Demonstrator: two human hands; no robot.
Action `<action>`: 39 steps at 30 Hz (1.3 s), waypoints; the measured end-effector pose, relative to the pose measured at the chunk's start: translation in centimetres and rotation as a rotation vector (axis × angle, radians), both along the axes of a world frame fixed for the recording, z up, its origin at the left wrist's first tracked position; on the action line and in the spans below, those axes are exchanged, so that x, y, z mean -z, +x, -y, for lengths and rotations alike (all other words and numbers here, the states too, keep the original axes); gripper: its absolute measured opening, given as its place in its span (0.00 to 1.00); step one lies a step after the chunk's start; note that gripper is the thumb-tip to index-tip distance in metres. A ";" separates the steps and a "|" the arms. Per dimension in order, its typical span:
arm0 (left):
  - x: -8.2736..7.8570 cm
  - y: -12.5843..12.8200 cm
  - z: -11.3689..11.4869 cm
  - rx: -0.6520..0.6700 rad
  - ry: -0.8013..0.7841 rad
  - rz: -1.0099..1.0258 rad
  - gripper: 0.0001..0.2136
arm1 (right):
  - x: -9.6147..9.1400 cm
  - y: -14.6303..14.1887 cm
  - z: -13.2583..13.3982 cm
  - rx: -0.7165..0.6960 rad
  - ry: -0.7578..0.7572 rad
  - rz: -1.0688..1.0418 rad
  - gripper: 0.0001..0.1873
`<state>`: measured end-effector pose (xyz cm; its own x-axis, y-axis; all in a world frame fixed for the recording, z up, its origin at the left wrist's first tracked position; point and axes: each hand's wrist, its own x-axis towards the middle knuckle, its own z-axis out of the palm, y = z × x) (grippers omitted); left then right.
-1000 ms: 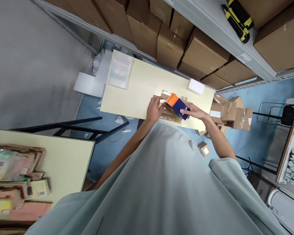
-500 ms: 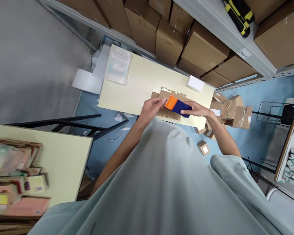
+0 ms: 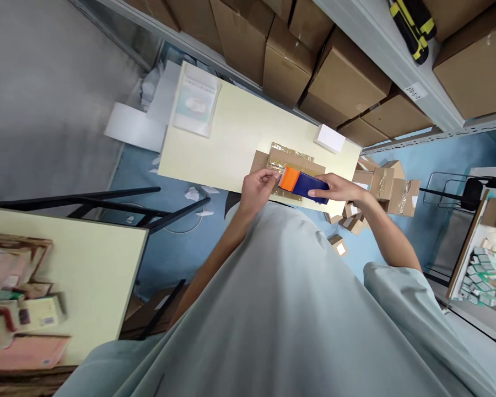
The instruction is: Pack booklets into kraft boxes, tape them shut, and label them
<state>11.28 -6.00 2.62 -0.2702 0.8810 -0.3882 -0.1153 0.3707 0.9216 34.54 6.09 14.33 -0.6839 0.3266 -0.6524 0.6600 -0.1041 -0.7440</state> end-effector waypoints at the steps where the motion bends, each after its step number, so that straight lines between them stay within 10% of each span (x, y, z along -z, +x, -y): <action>1: 0.0 0.0 0.1 -0.002 -0.005 0.010 0.13 | -0.3 0.0 -0.1 -0.004 -0.006 0.018 0.34; 15: 4.3 -5.3 -3.1 -0.166 -0.096 0.076 0.07 | -4.4 -0.7 -3.4 -0.006 0.029 0.307 0.37; 39: 12.3 -2.7 -3.5 -0.083 -0.292 0.136 0.14 | 4.3 -1.1 -6.4 -0.081 -0.029 0.446 0.30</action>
<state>8.63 -2.52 -9.64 -0.2649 0.7044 -0.6585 -0.2708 0.6011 0.7519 33.40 12.54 10.07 -0.3568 0.2606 -0.8971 0.9222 -0.0551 -0.3828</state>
